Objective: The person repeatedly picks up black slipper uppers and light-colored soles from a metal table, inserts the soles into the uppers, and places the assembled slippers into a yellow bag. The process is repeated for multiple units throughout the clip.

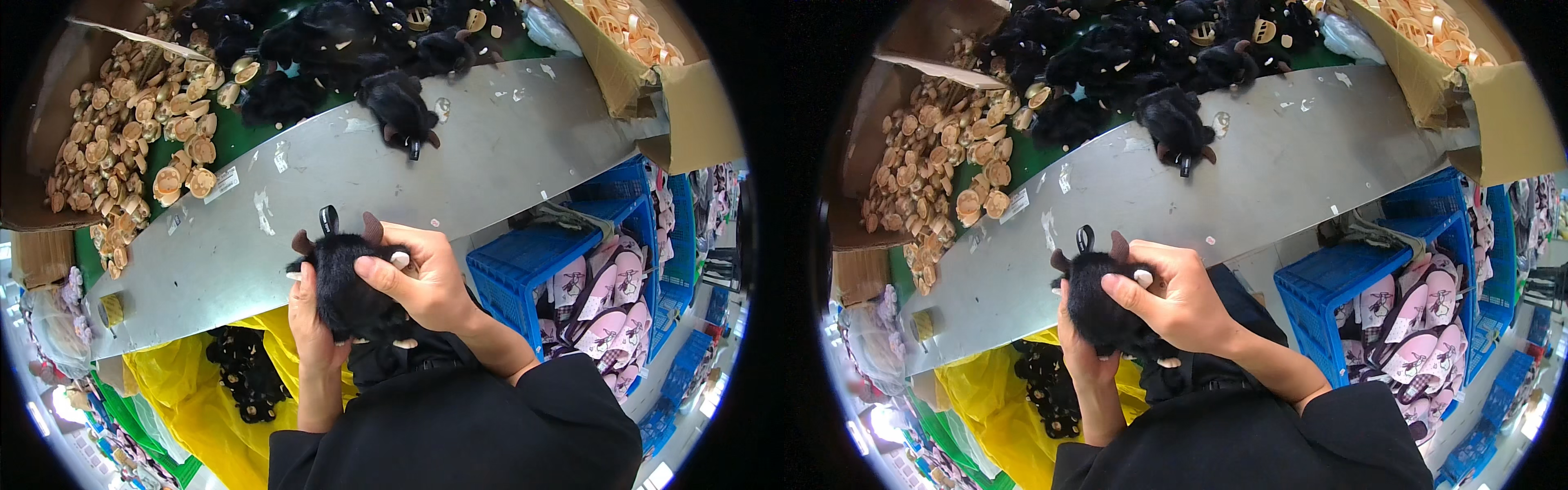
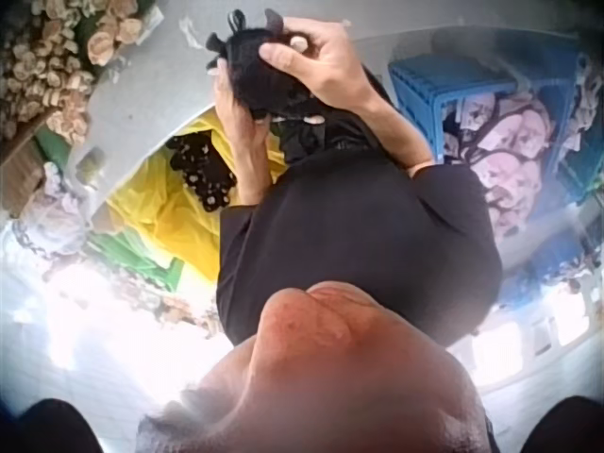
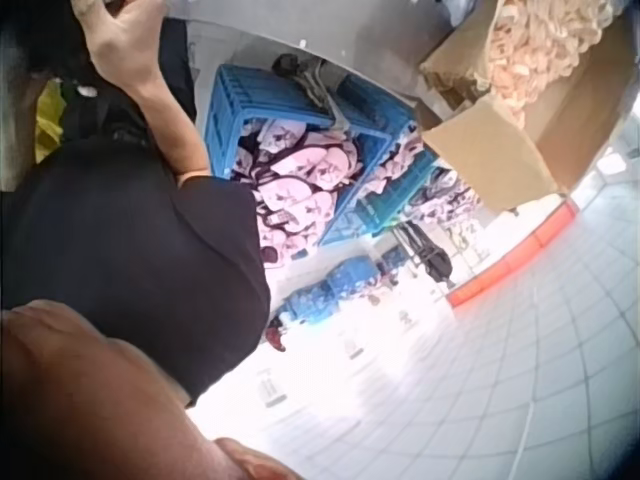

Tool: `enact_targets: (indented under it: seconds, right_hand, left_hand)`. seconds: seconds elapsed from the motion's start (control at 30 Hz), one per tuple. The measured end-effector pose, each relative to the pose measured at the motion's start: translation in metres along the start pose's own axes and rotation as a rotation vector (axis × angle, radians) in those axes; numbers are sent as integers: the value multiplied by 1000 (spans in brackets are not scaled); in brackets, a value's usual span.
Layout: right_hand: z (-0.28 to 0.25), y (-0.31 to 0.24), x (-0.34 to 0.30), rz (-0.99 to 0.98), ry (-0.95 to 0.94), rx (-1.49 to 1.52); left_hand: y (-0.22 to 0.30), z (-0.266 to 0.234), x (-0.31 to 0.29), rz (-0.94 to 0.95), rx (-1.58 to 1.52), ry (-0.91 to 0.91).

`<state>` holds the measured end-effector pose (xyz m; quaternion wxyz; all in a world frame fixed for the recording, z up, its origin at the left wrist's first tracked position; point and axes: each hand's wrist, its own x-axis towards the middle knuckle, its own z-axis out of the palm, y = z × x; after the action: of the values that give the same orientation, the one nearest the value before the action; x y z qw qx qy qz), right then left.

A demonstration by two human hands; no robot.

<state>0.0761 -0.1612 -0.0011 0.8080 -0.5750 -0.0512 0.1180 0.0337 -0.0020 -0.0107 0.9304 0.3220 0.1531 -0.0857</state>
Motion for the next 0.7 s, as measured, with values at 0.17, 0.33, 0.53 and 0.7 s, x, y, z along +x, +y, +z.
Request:
enact_targets:
  seconds: [0.17,0.33,0.53,0.7]
  right_hand:
    - [0,-5,1,38,-12,-52]
    - [-5,-9,2,79,-77,-169]
    - [-6,-13,4,-34,-165,-246]
    - [-5,-13,2,-68,-157,-272]
  left_hand:
    - [-7,-4,2,46,115,47]
    - [-9,6,-8,157,156,31]
    - [-5,6,-16,152,192,103]
    - [-10,0,-21,112,52,93]
